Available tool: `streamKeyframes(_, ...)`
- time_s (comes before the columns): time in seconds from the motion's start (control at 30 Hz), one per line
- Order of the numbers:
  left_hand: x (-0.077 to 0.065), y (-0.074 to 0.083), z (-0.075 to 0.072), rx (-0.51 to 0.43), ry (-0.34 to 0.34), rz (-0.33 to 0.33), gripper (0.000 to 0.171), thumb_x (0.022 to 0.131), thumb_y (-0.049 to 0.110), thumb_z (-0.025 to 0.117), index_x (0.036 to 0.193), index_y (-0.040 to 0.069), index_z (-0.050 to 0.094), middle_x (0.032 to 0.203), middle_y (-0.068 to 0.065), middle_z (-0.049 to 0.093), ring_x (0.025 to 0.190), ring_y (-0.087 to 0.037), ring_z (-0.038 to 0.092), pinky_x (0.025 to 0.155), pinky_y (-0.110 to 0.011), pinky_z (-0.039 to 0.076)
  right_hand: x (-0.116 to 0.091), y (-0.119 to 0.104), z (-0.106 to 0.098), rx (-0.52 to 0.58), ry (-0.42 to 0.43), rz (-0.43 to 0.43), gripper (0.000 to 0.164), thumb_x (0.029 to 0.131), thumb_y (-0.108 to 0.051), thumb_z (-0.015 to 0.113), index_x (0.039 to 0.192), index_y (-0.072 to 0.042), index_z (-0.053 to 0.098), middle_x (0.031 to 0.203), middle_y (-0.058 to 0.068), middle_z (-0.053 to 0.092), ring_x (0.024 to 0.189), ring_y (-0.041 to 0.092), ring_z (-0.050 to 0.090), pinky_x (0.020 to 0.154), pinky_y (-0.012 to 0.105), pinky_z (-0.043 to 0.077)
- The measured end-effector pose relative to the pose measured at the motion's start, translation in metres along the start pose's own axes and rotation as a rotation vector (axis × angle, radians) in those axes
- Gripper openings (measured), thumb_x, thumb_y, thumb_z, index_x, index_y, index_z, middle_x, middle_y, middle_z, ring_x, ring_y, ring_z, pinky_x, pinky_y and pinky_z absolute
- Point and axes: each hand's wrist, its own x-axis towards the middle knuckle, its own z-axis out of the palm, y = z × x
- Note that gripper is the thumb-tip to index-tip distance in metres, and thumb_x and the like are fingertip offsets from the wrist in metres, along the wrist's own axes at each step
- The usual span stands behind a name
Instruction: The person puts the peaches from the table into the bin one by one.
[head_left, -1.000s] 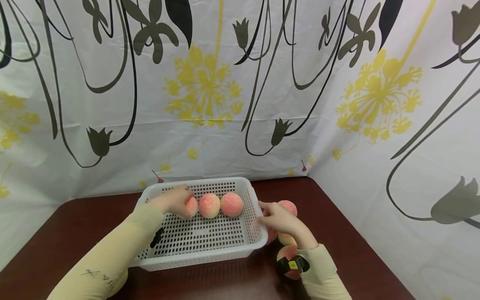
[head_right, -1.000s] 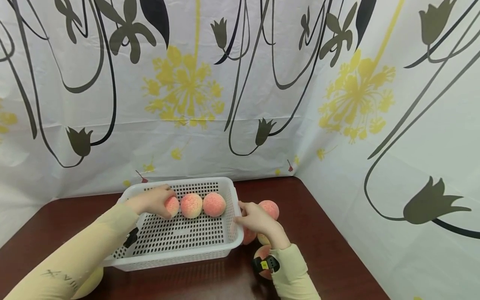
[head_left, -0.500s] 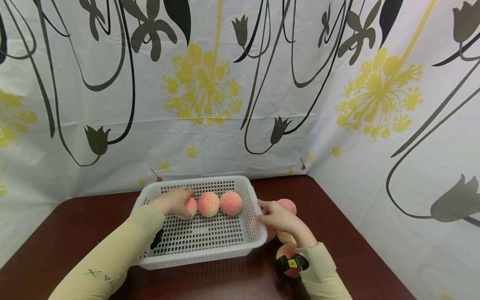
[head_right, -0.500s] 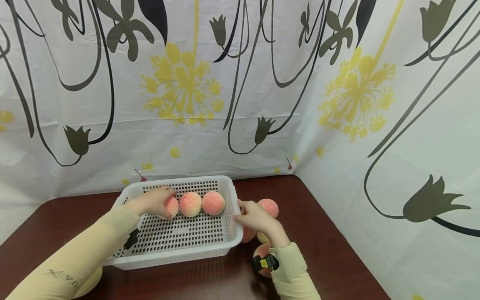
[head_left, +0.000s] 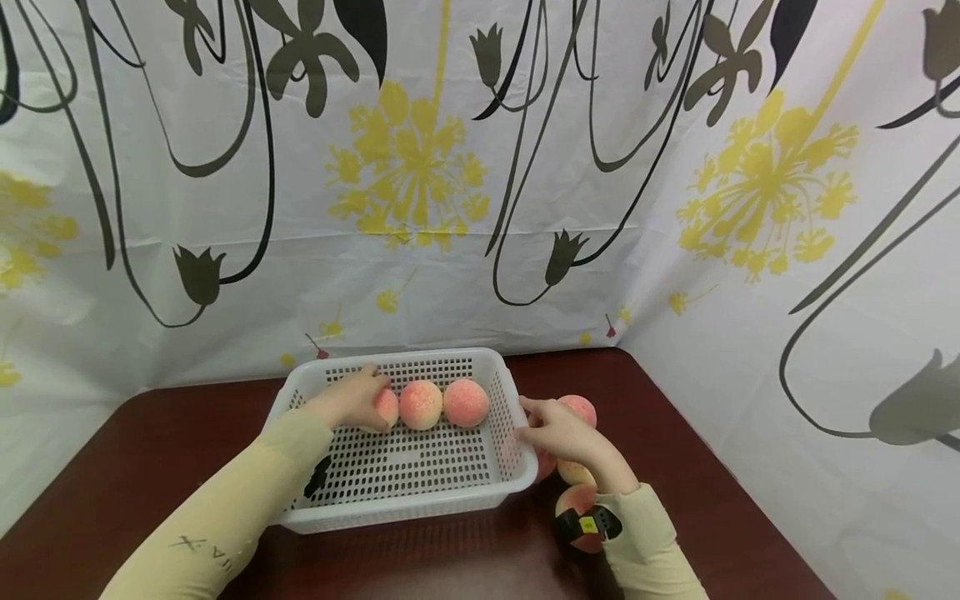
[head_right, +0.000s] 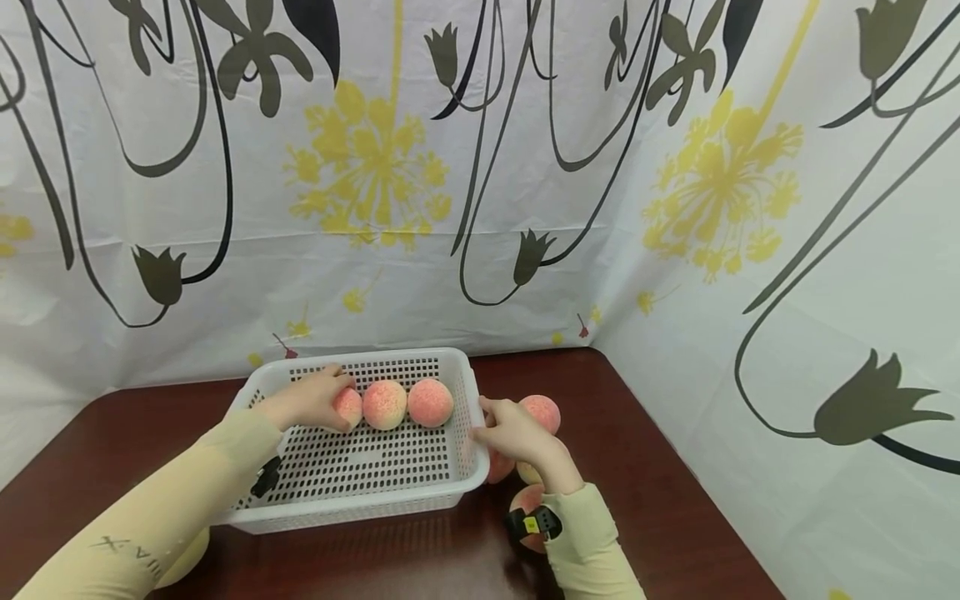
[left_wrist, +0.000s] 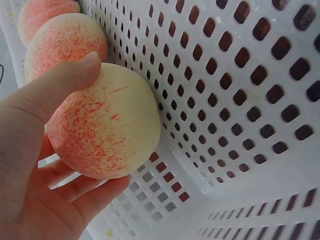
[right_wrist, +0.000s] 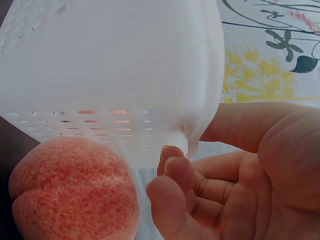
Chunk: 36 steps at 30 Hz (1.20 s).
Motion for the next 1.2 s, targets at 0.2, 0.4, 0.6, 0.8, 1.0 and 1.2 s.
streamKeyframes(0.2, -0.001, 0.0, -0.001, 0.093, 0.047, 0.027, 0.074, 0.072, 0.034, 0.081, 0.134, 0.002, 0.055, 0.136, -0.019, 0.05, 0.126, -0.039, 0.044, 0.103, -0.053, 0.035, 0.001, -0.002, 0.0, -0.046, 0.036, 0.011, 0.061, 0.089, -0.013, 0.066, 0.142, 0.005, 0.043, 0.075, 0.004, 0.058, 0.06, 0.014, 0.05, 0.051, 0.028, 0.041)
streamKeyframes(0.4, -0.003, -0.001, -0.001, 0.096, 0.051, 0.024, 0.079, 0.074, 0.037, 0.081, 0.138, 0.004, 0.051, 0.141, -0.02, 0.046, 0.133, -0.041, 0.037, 0.106, -0.055, 0.031, 0.001, -0.002, 0.0, -0.049, 0.043, 0.008, 0.061, 0.089, -0.012, 0.065, 0.142, 0.005, 0.043, 0.076, 0.003, 0.059, 0.06, 0.014, 0.052, 0.051, 0.03, 0.042)
streamKeyframes(0.6, -0.009, 0.002, -0.002, 0.024, 0.038, 0.017, 0.081, 0.072, 0.031, 0.083, 0.14, 0.004, 0.049, 0.142, -0.023, 0.043, 0.132, -0.042, 0.037, 0.105, -0.056, 0.032, 0.002, -0.001, 0.001, -0.05, 0.043, -0.001, 0.06, 0.089, -0.013, 0.065, 0.141, 0.007, 0.043, 0.076, 0.003, 0.06, 0.06, 0.014, 0.052, 0.051, 0.029, 0.042)
streamKeyframes(0.8, -0.011, 0.001, -0.01, 0.021, 0.012, 0.04, 0.08, 0.074, 0.026, 0.083, 0.141, 0.003, 0.048, 0.142, -0.024, 0.042, 0.13, -0.043, 0.04, 0.104, -0.056, 0.033, 0.002, -0.001, -0.001, -0.05, 0.027, -0.003, 0.061, 0.09, -0.014, 0.065, 0.142, 0.006, 0.041, 0.076, 0.003, 0.06, 0.057, 0.014, 0.049, 0.05, 0.028, 0.041)
streamKeyframes(1.0, -0.008, -0.004, -0.018, 0.054, -0.003, 0.06, 0.075, 0.074, 0.025, 0.082, 0.138, 0.004, 0.051, 0.137, -0.022, 0.048, 0.124, -0.04, 0.047, 0.1, -0.053, 0.037, 0.001, -0.001, -0.005, -0.067, 0.049, 0.009, 0.061, 0.09, -0.013, 0.065, 0.143, 0.005, 0.041, 0.074, 0.003, 0.058, 0.055, 0.013, 0.048, 0.049, 0.028, 0.041)
streamKeyframes(1.2, -0.013, -0.009, -0.012, 0.024, -0.034, 0.012, 0.076, 0.072, 0.017, 0.083, 0.14, 0.006, 0.05, 0.138, -0.022, 0.047, 0.125, -0.04, 0.046, 0.101, -0.054, 0.037, 0.002, 0.001, 0.0, -0.054, 0.026, -0.008, 0.061, 0.091, -0.014, 0.065, 0.143, 0.006, 0.041, 0.076, 0.002, 0.06, 0.057, 0.014, 0.051, 0.05, 0.029, 0.042)
